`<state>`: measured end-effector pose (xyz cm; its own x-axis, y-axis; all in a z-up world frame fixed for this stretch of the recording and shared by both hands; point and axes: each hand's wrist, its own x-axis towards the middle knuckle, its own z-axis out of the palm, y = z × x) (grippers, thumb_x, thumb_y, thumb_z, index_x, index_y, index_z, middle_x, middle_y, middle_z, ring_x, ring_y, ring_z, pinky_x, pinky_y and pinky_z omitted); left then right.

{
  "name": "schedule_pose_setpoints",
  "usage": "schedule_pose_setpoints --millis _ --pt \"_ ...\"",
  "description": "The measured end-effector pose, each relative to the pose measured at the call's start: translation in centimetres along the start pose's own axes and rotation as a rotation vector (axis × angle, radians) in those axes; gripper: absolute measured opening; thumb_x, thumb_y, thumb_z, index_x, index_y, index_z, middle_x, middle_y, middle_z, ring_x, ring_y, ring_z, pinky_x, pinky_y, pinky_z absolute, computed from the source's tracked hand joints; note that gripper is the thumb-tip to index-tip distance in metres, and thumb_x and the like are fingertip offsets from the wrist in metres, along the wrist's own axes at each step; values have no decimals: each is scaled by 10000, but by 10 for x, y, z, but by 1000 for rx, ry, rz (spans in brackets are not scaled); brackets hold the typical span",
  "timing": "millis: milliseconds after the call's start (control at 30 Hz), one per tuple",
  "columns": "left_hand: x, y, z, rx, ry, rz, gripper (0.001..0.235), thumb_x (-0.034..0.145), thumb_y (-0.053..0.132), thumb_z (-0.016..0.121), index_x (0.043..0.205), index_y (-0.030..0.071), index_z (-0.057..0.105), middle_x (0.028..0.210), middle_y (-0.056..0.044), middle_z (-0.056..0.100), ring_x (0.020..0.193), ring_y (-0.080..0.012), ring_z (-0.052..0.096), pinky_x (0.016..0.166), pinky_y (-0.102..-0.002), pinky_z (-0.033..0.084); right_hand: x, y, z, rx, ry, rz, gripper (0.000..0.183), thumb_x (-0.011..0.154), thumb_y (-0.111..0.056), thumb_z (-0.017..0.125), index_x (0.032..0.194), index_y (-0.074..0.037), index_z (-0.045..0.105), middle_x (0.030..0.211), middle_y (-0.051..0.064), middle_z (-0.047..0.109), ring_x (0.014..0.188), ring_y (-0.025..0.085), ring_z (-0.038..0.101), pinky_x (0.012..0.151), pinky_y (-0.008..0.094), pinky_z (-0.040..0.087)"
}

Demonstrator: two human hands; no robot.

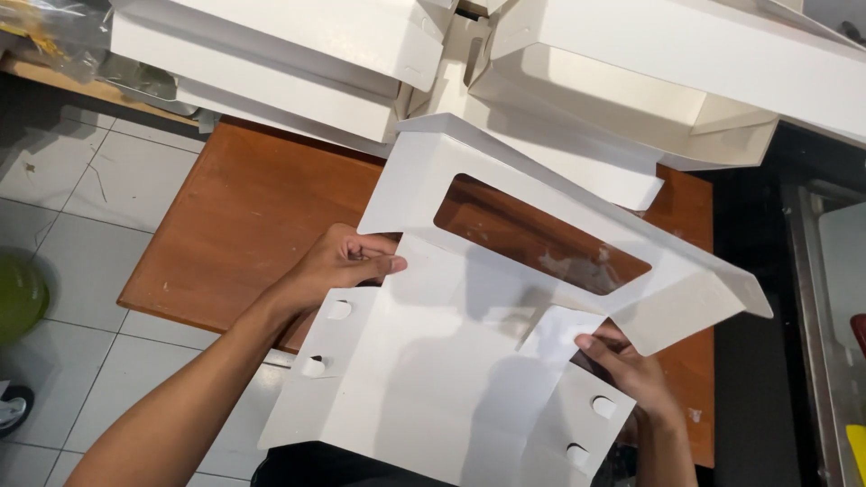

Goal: The person assembles white cardboard boxes by folding side flaps and inserting tabs into slots. They complete one box, place it on a stack, and begin assembling a second box in the same manner.

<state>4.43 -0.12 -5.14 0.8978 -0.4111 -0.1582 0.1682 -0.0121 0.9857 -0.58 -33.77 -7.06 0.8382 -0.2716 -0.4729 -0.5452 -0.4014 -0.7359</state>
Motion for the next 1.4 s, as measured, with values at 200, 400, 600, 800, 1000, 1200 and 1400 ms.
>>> schedule_pose_setpoints --millis 200,400,600,800,1000,1200,1400 --pt "12 -22 -12 76 30 -6 404 768 186 623 468 93 370 507 52 253 486 -73 217 451 -188 167 25 16 -14 -71 -316 -198 275 787 -292 529 895 -73 654 568 -8 365 546 94 351 539 226 280" --pt "22 -29 -19 -34 15 -55 237 745 47 586 958 -52 611 763 -169 647 637 -140 592 624 -263 523 38 26 -18 108 -267 -402 152 801 -100 553 799 19 648 512 101 548 505 115 437 534 225 357" --pt "-21 34 -12 97 249 -66 334 824 185 456 1048 -46 546 981 -212 595 847 -254 584 790 -388 485 30 6 -18 114 -221 -393 204 799 -146 579 856 46 620 586 85 516 574 131 419 570 253 366" --pt "-75 47 32 909 792 411 81 900 -63 544 855 -46 610 723 -120 548 585 -255 493 541 -307 417 20 -28 -23 70 -220 -381 232 764 -204 621 821 21 635 613 94 496 596 161 415 587 261 342" --pt "-53 63 117 592 460 674 102 629 138 587 688 111 666 657 -3 642 559 -178 612 502 -291 509 28 -35 -33 -15 -340 -474 229 730 -199 630 850 -9 672 714 115 626 659 179 488 634 305 425" --pt "0 64 175 718 102 446 381 804 73 488 1150 -74 426 1064 -337 442 995 -461 444 747 -556 380 25 -46 -43 -151 -456 -687 155 758 -134 583 792 -8 666 644 118 631 597 178 552 634 338 469" --pt "46 47 193 865 244 249 177 815 75 481 946 -10 563 651 -124 579 604 -240 583 558 -344 454 6 -64 -39 -139 -447 -746 147 792 -107 546 691 -28 618 565 54 567 540 129 510 590 252 448"
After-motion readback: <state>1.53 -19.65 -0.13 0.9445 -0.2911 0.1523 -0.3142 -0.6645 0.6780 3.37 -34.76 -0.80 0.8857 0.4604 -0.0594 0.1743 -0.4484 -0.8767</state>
